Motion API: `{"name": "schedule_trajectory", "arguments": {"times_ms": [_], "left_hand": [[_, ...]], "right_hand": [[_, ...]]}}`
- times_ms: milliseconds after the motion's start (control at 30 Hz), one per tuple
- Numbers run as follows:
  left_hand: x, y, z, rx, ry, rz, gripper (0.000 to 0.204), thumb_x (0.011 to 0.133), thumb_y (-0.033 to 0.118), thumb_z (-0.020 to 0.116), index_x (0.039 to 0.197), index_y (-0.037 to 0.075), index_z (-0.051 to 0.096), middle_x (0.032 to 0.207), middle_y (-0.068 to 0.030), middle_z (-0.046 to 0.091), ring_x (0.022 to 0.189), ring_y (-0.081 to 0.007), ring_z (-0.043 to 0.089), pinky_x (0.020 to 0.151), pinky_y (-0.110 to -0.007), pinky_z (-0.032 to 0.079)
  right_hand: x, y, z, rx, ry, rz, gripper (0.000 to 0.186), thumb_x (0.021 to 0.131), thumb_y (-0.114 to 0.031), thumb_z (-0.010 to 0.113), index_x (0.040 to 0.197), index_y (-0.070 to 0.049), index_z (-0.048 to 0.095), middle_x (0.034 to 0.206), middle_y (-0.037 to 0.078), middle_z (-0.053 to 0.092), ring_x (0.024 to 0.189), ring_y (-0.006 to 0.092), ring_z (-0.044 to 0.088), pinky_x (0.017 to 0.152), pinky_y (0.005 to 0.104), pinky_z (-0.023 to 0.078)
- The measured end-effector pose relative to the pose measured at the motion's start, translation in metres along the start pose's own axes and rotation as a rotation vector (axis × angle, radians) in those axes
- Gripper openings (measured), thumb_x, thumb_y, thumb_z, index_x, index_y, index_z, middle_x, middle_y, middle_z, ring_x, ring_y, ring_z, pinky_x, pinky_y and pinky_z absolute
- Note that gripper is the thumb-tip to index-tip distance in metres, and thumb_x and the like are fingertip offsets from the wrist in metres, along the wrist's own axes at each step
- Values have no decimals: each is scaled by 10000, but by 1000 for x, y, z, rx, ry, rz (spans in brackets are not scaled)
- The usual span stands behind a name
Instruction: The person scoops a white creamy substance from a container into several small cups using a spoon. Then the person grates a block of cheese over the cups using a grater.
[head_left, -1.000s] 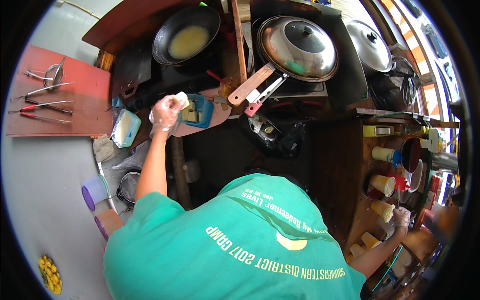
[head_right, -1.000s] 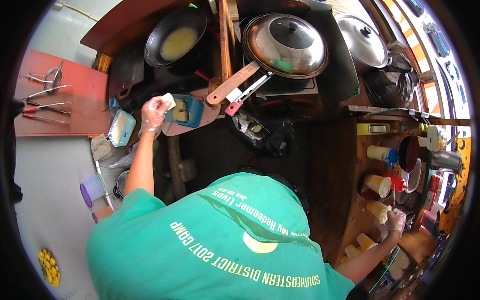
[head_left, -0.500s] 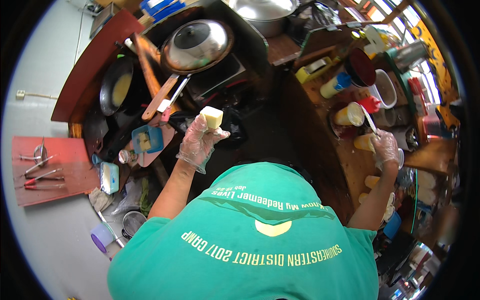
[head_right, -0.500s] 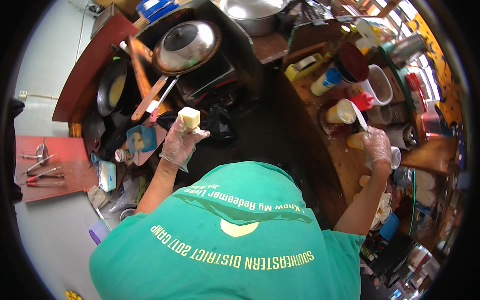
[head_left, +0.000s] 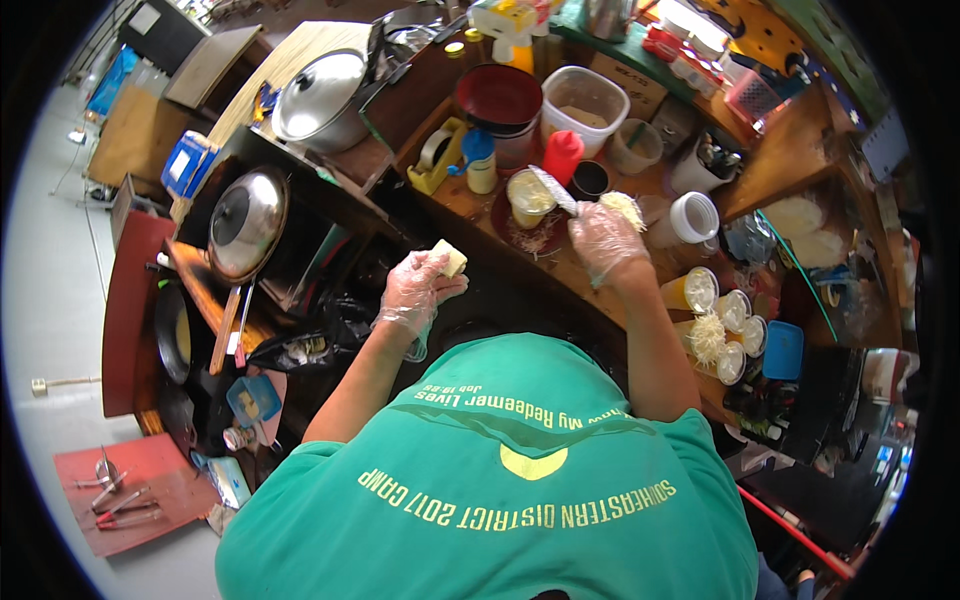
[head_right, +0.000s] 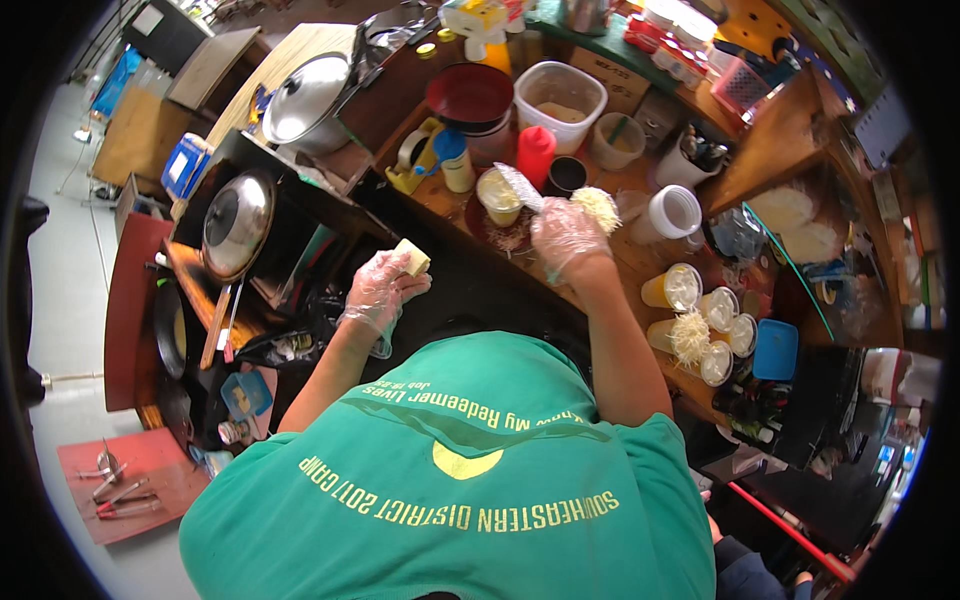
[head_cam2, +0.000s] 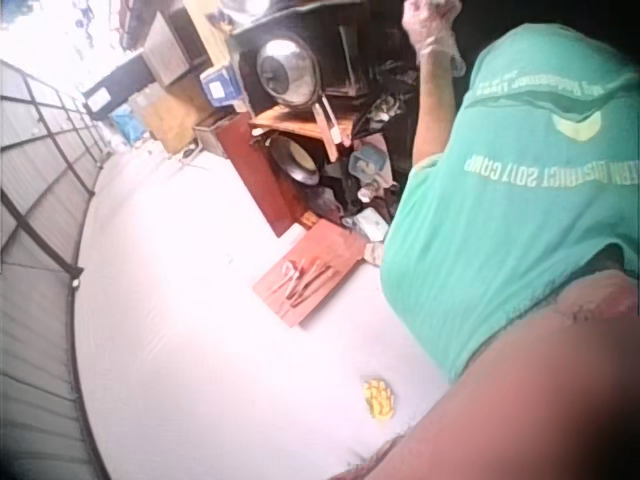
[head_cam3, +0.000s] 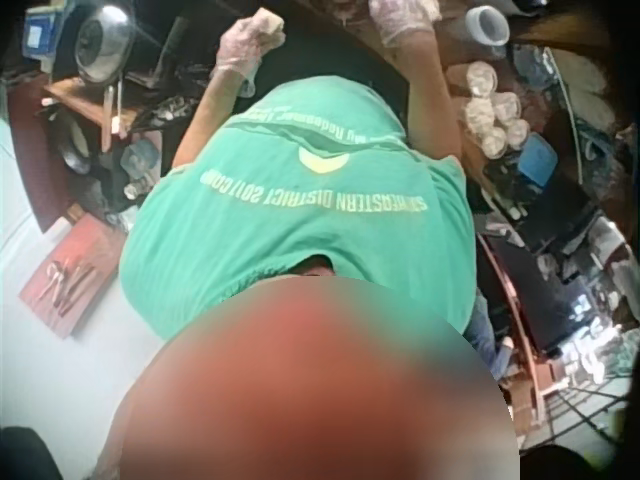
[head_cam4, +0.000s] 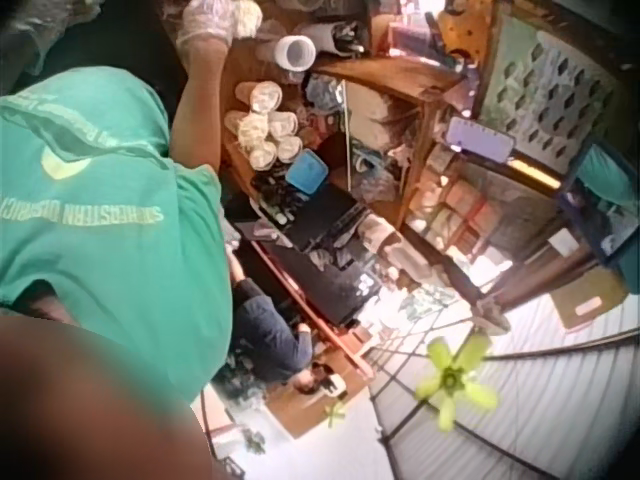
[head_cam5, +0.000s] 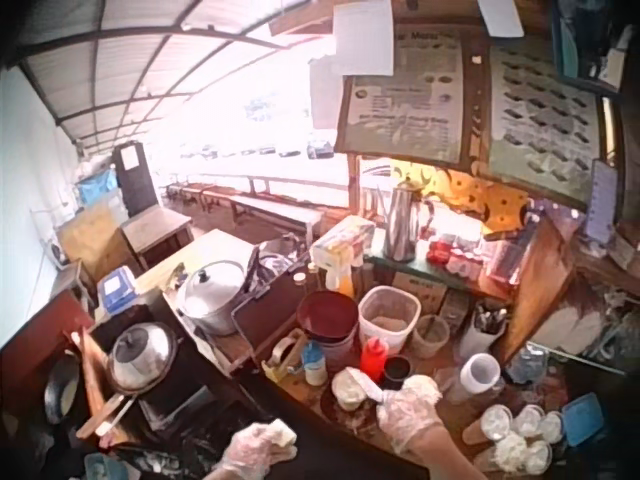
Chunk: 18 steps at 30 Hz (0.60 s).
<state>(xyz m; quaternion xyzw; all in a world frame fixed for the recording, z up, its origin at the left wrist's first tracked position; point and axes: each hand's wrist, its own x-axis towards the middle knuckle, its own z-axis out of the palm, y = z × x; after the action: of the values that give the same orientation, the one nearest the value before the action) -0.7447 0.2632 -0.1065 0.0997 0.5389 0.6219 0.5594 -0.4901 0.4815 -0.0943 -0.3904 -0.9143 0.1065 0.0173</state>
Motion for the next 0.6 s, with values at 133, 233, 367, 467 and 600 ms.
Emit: {"name": "schedule_trajectory", "arguments": {"times_ms": [133,233,367,467,600], "left_hand": [[45,-3,64,158,-59,35,434,990,224,709,1333,14,544,1057,-142,692,771,-221,731,705,-364,646],[80,-6,109,289,-12,94,399,1026,257,661,1333,28,548,1039,-116,687,700,-173,686,615,-312,614],[99,-3,138,296,-22,188,344,1086,306,579,1280,23,583,1008,-69,688,758,-116,651,655,-288,571],[100,0,139,724,59,430,316,1080,295,593,1174,-2,641,1047,-74,701,882,-139,651,813,-308,538],[108,-3,137,559,46,326,330,1065,295,620,1134,-27,650,1004,-81,708,906,-128,628,837,-308,527]], "right_hand": [[-12,-3,4,-89,59,-202,188,940,-101,585,1023,35,685,1067,202,685,1001,336,692,856,466,576],[-12,-22,3,-16,80,-213,179,896,-78,592,961,55,693,1065,232,681,959,340,699,833,459,585],[-6,-59,14,445,131,-69,241,849,-46,593,1008,115,678,955,281,684,770,404,700,800,498,588],[7,-63,23,680,133,35,452,829,-26,603,1199,229,554,824,305,665,764,422,692,764,492,579],[24,-63,32,654,-1,13,472,912,-97,521,1258,219,458,890,350,700,883,497,710,802,554,565]]}}
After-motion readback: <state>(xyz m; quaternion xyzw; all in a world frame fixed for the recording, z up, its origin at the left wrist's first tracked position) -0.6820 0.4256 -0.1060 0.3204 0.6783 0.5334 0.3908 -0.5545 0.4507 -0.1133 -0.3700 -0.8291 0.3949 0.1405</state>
